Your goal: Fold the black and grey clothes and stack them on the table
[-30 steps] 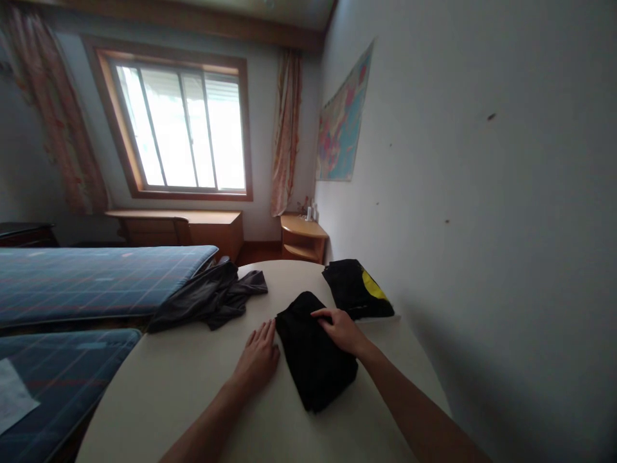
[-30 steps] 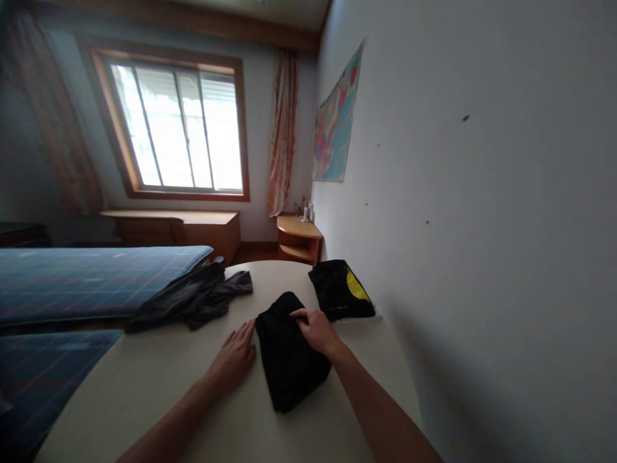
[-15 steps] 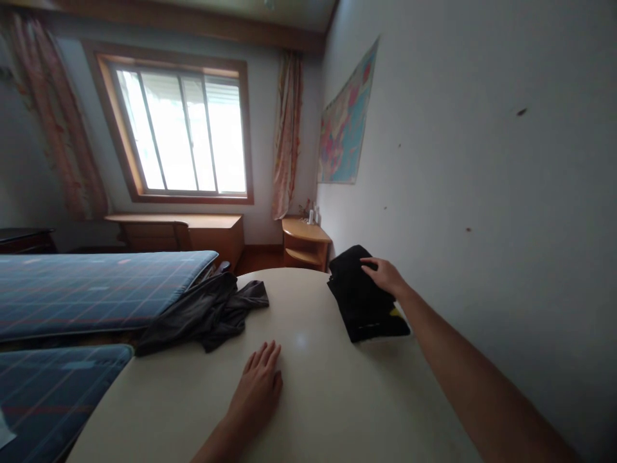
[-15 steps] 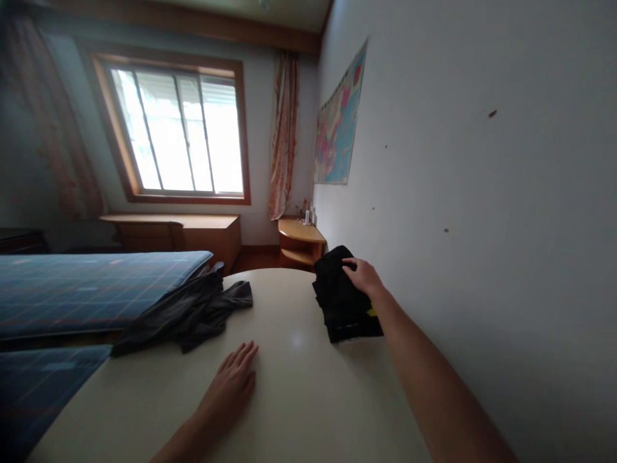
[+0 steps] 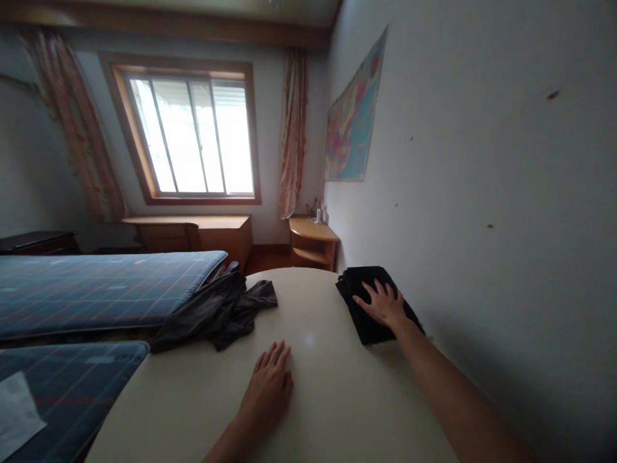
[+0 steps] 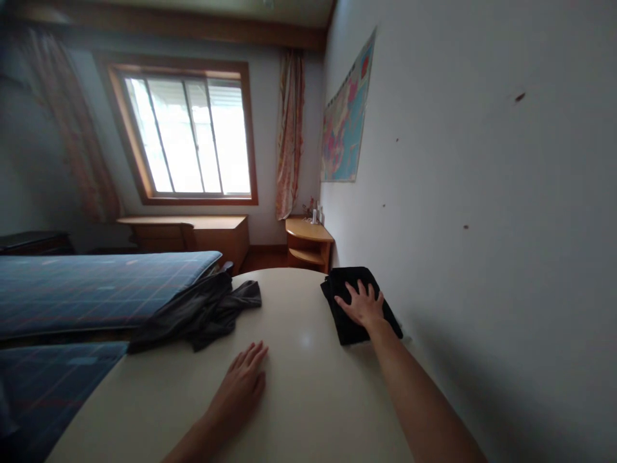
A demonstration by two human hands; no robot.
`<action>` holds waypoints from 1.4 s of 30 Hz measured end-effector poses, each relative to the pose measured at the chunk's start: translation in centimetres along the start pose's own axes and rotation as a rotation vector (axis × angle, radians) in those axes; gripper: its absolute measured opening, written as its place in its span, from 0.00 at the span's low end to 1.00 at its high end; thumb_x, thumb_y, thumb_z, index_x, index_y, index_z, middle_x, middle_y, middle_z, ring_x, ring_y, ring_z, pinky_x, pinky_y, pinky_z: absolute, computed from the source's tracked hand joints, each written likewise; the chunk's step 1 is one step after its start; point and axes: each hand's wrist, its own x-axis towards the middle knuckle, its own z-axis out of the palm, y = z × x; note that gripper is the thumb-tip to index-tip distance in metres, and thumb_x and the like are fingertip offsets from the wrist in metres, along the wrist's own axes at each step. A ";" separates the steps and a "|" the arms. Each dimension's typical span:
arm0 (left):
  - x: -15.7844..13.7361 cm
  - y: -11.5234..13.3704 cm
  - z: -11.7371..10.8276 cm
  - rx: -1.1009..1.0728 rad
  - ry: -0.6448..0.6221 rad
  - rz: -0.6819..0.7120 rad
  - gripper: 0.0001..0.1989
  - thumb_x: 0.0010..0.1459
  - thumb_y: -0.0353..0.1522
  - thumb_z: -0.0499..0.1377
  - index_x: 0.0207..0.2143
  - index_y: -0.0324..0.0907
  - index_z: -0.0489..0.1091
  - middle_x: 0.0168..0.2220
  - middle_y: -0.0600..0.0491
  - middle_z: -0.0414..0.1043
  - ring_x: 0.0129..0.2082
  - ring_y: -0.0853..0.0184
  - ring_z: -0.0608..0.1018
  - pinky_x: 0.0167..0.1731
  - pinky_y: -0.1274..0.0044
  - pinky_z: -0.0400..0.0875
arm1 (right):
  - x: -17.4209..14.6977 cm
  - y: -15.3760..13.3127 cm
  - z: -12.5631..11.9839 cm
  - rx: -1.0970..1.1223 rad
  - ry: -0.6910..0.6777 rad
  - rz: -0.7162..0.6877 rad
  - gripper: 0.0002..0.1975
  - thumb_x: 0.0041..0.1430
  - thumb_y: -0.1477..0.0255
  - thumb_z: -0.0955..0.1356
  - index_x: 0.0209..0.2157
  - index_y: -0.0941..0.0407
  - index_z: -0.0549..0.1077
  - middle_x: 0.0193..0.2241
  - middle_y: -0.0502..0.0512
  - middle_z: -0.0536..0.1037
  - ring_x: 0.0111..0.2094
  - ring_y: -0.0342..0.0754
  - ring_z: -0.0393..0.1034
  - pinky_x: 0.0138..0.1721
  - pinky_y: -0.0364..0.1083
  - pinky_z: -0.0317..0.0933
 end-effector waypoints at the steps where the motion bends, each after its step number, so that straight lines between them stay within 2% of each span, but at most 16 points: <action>1: 0.1 -0.1 0.1 -0.011 0.013 0.002 0.32 0.61 0.29 0.47 0.68 0.36 0.54 0.70 0.50 0.48 0.70 0.64 0.51 0.68 0.68 0.45 | -0.2 0.0 -0.1 0.006 0.005 0.004 0.38 0.62 0.43 0.57 0.67 0.47 0.58 0.69 0.60 0.50 0.68 0.68 0.42 0.62 0.69 0.36; 5: 1.0 -2.3 -0.8 -0.001 0.196 -0.060 0.30 0.62 0.32 0.50 0.66 0.37 0.58 0.69 0.46 0.49 0.69 0.61 0.53 0.66 0.70 0.50 | -2.2 -0.9 -0.9 0.035 0.186 -0.108 0.29 0.66 0.52 0.60 0.61 0.54 0.68 0.65 0.60 0.60 0.67 0.61 0.47 0.65 0.65 0.33; 8: 1.6 -6.3 -2.5 0.107 0.445 -0.228 0.26 0.63 0.34 0.53 0.63 0.40 0.64 0.70 0.43 0.47 0.69 0.54 0.52 0.65 0.67 0.52 | -5.5 -2.5 -0.5 0.109 0.355 -0.272 0.21 0.67 0.62 0.60 0.55 0.56 0.72 0.62 0.59 0.65 0.66 0.56 0.50 0.67 0.61 0.31; 10: 1.7 -9.2 -3.5 0.166 0.537 -0.379 0.26 0.64 0.36 0.53 0.63 0.42 0.64 0.70 0.41 0.45 0.69 0.49 0.51 0.63 0.64 0.53 | -8.0 -3.6 0.3 0.153 0.378 -0.380 0.19 0.65 0.66 0.61 0.53 0.56 0.73 0.61 0.59 0.66 0.66 0.55 0.51 0.68 0.59 0.31; 13: 1.6 -12.0 -3.9 0.187 0.454 -0.513 0.26 0.65 0.36 0.52 0.65 0.44 0.62 0.68 0.39 0.50 0.67 0.49 0.55 0.60 0.62 0.56 | -11.2 -5.2 1.8 0.202 0.294 -0.501 0.19 0.62 0.70 0.62 0.52 0.56 0.74 0.61 0.59 0.66 0.66 0.56 0.51 0.68 0.59 0.35; 15: 1.4 -12.5 -3.9 0.205 0.398 -0.520 0.25 0.66 0.35 0.50 0.64 0.41 0.62 0.65 0.39 0.57 0.64 0.52 0.63 0.58 0.63 0.58 | -12.7 -6.1 2.5 0.248 0.217 -0.536 0.19 0.61 0.71 0.63 0.52 0.57 0.74 0.61 0.60 0.67 0.66 0.56 0.52 0.68 0.59 0.39; 20: 0.9 -11.7 -4.5 0.238 0.367 -0.425 0.19 0.66 0.28 0.45 0.49 0.36 0.72 0.48 0.42 0.73 0.49 0.57 0.75 0.51 0.68 0.62 | -14.6 -6.8 2.8 0.330 0.084 -0.540 0.21 0.63 0.70 0.63 0.56 0.58 0.71 0.60 0.61 0.67 0.65 0.57 0.53 0.66 0.60 0.46; 23: 0.4 -11.3 -5.3 0.229 0.337 -0.384 0.21 0.65 0.24 0.40 0.44 0.37 0.74 0.43 0.42 0.75 0.46 0.56 0.76 0.49 0.67 0.63 | -15.0 -6.4 2.8 0.352 0.044 -0.527 0.22 0.64 0.69 0.62 0.58 0.59 0.69 0.60 0.60 0.67 0.66 0.56 0.52 0.67 0.58 0.45; 26: -0.1 -10.1 -5.5 0.201 0.299 -0.328 0.20 0.64 0.23 0.42 0.44 0.36 0.73 0.45 0.41 0.75 0.48 0.54 0.75 0.53 0.64 0.60 | -14.9 -6.1 3.0 0.377 0.040 -0.537 0.22 0.64 0.69 0.62 0.58 0.59 0.69 0.60 0.60 0.68 0.65 0.55 0.53 0.67 0.57 0.45; 30: -1.4 -6.0 -4.4 0.113 0.191 -0.192 0.18 0.64 0.25 0.45 0.46 0.41 0.73 0.47 0.46 0.76 0.50 0.58 0.75 0.61 0.58 0.48 | -14.6 -6.0 3.2 0.416 0.042 -0.578 0.22 0.64 0.68 0.63 0.58 0.58 0.68 0.59 0.60 0.69 0.65 0.55 0.54 0.67 0.58 0.44; 31: -2.0 -4.7 -4.0 0.084 0.148 -0.147 0.18 0.64 0.25 0.46 0.45 0.43 0.74 0.45 0.49 0.77 0.49 0.59 0.75 0.61 0.58 0.49 | -14.6 -5.9 3.1 0.426 0.036 -0.597 0.22 0.64 0.68 0.63 0.58 0.58 0.68 0.60 0.60 0.68 0.65 0.55 0.54 0.67 0.58 0.44; 34: -3.8 -0.6 -3.3 -0.060 -0.021 0.058 0.14 0.62 0.28 0.50 0.39 0.45 0.76 0.39 0.52 0.78 0.42 0.65 0.78 0.51 0.72 0.64 | -15.0 -5.9 2.5 0.455 -0.001 -0.694 0.25 0.63 0.65 0.65 0.61 0.54 0.66 0.61 0.59 0.66 0.66 0.54 0.52 0.67 0.58 0.44; 36: -4.9 1.4 -3.5 -0.173 -0.077 0.164 0.12 0.61 0.31 0.51 0.37 0.43 0.75 0.37 0.52 0.78 0.39 0.65 0.78 0.42 0.77 0.67 | -15.3 -5.9 1.9 0.473 -0.032 -0.762 0.29 0.62 0.63 0.67 0.63 0.52 0.64 0.63 0.57 0.64 0.67 0.54 0.50 0.67 0.57 0.44; 37: -5.2 2.1 -3.7 -0.197 -0.050 0.177 0.11 0.61 0.32 0.52 0.38 0.43 0.74 0.39 0.51 0.77 0.40 0.64 0.77 0.42 0.77 0.67 | -15.5 -6.0 1.7 0.477 -0.050 -0.789 0.31 0.61 0.63 0.68 0.64 0.50 0.62 0.64 0.57 0.63 0.67 0.55 0.50 0.67 0.57 0.44; 39: -5.5 2.5 -4.1 -0.134 0.092 0.118 0.14 0.58 0.34 0.56 0.47 0.43 0.72 0.51 0.47 0.72 0.50 0.59 0.73 0.50 0.73 0.65 | -15.9 -6.2 1.2 0.474 -0.083 -0.819 0.33 0.60 0.62 0.68 0.66 0.49 0.61 0.64 0.56 0.62 0.67 0.55 0.50 0.67 0.57 0.44; 42: -4.9 1.3 -4.3 0.040 0.253 -0.052 0.36 0.53 0.35 0.64 0.64 0.44 0.59 0.67 0.43 0.52 0.64 0.49 0.59 0.60 0.63 0.56 | -16.3 -6.6 0.7 0.460 -0.121 -0.841 0.33 0.60 0.60 0.68 0.66 0.50 0.61 0.64 0.55 0.62 0.67 0.56 0.51 0.67 0.57 0.45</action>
